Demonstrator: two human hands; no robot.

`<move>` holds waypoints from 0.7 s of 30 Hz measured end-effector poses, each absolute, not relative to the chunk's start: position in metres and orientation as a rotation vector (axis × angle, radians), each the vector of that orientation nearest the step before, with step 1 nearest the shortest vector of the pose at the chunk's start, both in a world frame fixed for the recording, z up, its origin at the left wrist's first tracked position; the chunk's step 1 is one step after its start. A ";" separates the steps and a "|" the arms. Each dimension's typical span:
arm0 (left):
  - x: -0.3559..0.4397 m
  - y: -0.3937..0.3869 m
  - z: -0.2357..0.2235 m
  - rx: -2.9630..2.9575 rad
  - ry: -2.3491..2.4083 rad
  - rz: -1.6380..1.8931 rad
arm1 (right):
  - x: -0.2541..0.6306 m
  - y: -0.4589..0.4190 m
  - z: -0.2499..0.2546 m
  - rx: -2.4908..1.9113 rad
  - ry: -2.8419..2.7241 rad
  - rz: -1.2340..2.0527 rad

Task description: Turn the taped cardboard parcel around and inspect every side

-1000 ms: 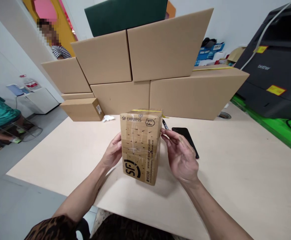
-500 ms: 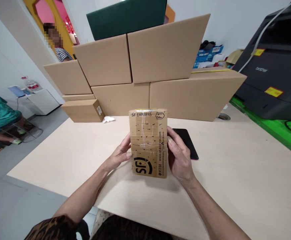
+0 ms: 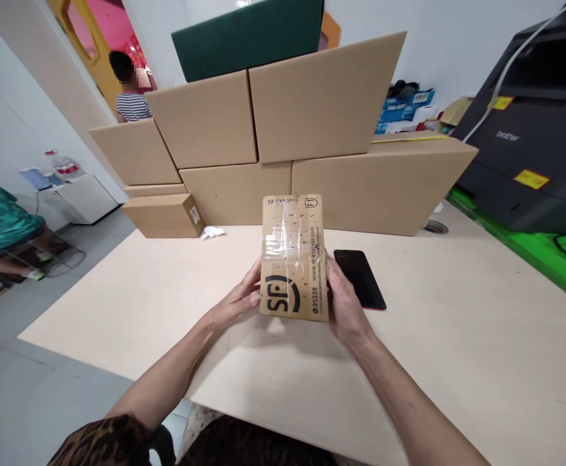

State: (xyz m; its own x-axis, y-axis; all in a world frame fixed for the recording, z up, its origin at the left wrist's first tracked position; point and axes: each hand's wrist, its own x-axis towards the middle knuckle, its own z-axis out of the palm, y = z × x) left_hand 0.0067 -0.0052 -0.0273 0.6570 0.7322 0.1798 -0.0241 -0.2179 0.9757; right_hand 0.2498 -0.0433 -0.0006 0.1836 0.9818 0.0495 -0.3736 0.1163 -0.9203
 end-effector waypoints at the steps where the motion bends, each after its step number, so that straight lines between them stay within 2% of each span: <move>1: 0.005 -0.006 -0.026 1.665 0.579 0.750 | 0.250 -0.043 0.001 -0.947 -0.808 1.209; 6: 0.001 -0.006 -0.019 1.683 0.567 0.744 | 0.255 -0.040 -0.001 -1.069 -0.664 1.334; 15: -0.004 -0.005 -0.020 1.730 0.533 0.875 | 0.267 -0.040 0.004 -0.967 -0.795 1.214; 21: -0.001 -0.012 -0.009 1.735 0.412 1.091 | 0.264 -0.046 0.006 -0.864 -0.859 1.128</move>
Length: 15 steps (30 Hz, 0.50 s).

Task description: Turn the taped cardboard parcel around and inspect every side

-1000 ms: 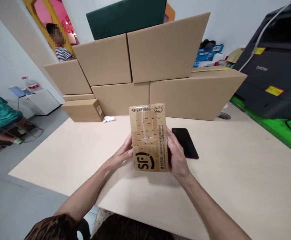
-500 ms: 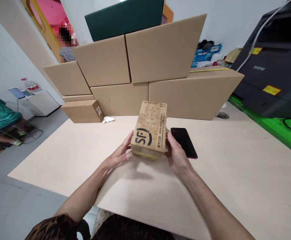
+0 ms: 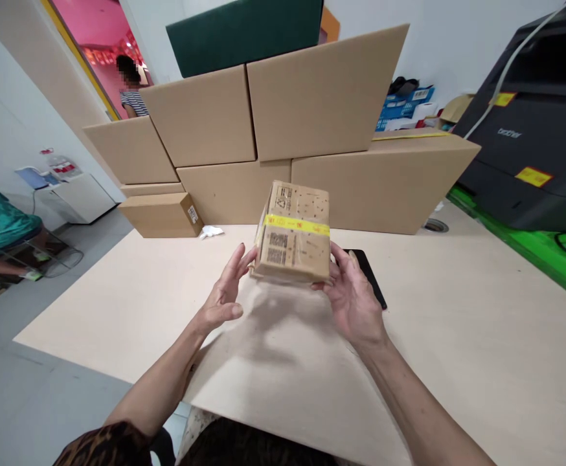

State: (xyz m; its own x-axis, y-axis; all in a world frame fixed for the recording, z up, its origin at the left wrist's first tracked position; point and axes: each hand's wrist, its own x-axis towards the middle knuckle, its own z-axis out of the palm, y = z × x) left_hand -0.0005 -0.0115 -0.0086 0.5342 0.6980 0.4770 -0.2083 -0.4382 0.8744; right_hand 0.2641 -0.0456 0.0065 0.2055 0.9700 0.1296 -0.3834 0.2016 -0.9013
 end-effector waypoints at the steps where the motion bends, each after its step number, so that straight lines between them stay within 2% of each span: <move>1: 0.000 -0.013 -0.006 1.726 0.393 1.117 | 0.263 -0.047 0.006 -0.848 -0.869 1.110; 7: 0.000 -0.010 -0.009 1.662 0.373 1.115 | 0.258 -0.050 0.004 -0.821 -0.897 1.045; 15: 0.012 -0.005 -0.021 1.556 0.606 0.933 | 0.252 -0.039 -0.018 -0.977 -0.984 1.028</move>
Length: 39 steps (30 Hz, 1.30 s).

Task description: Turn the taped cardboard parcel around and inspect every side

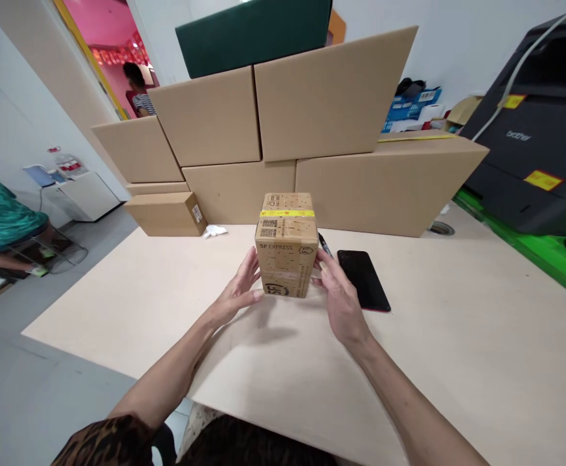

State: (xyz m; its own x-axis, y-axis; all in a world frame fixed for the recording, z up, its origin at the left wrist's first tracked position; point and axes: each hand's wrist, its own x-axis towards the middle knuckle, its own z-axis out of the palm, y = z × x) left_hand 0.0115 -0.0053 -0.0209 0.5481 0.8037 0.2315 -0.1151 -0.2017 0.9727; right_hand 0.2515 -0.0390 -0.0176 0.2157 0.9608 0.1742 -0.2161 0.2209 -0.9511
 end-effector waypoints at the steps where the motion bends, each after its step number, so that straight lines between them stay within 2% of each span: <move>1: 0.013 -0.006 -0.020 1.549 0.641 0.894 | 0.251 -0.037 -0.021 -1.017 -1.007 1.034; 7: 0.018 -0.007 -0.016 1.592 0.608 0.841 | 0.251 -0.034 -0.026 -1.048 -1.077 1.181; 19: 0.005 -0.010 -0.017 1.721 0.683 0.936 | 0.264 -0.045 -0.007 -1.075 -0.963 0.984; 28: 0.000 -0.017 -0.008 1.798 0.590 1.183 | 0.262 -0.050 0.002 -0.931 -0.910 0.945; 39: 0.005 -0.020 -0.007 1.705 0.416 1.184 | 0.259 -0.055 0.010 -0.787 -0.890 0.996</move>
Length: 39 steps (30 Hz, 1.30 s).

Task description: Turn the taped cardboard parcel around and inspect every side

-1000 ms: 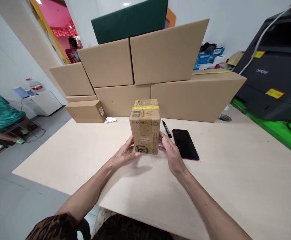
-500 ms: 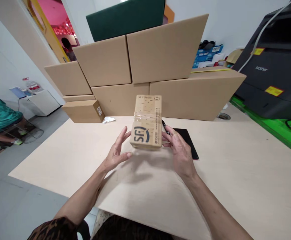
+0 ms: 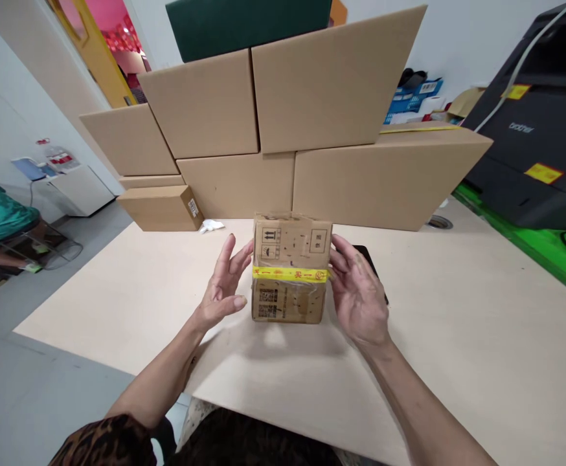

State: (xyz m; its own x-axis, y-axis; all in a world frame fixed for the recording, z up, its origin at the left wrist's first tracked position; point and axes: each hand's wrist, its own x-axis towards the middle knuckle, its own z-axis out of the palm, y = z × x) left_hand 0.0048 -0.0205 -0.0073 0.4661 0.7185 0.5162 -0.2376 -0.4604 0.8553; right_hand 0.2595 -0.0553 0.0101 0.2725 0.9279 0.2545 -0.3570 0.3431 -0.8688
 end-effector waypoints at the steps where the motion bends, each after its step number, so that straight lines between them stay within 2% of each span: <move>1: 0.006 -0.020 -0.007 1.690 0.434 1.175 | 0.258 -0.055 0.008 -0.785 -0.908 1.023; 9: 0.021 -0.018 -0.005 1.479 0.608 1.019 | 0.249 -0.042 -0.025 -0.858 -1.117 1.179; 14: 0.018 -0.019 -0.006 1.453 0.586 1.055 | 0.252 -0.044 -0.020 -0.848 -1.122 1.117; 23: 0.027 -0.011 -0.013 1.262 0.604 1.071 | 0.244 -0.039 -0.014 -1.017 -0.808 1.218; 34: 0.016 -0.014 -0.010 1.426 0.580 1.213 | 0.241 -0.034 -0.015 -0.812 -0.495 1.416; 39: 0.021 -0.015 -0.008 1.119 0.722 1.336 | 0.248 -0.030 -0.017 -0.870 -0.437 1.336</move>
State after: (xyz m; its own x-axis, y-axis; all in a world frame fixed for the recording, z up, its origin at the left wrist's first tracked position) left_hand 0.0207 -0.0151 -0.0075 0.1508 0.9709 0.1862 -0.3755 -0.1179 0.9193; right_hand 0.2477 -0.0301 -0.0167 0.2171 0.9561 -0.1968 -0.6552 -0.0067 -0.7554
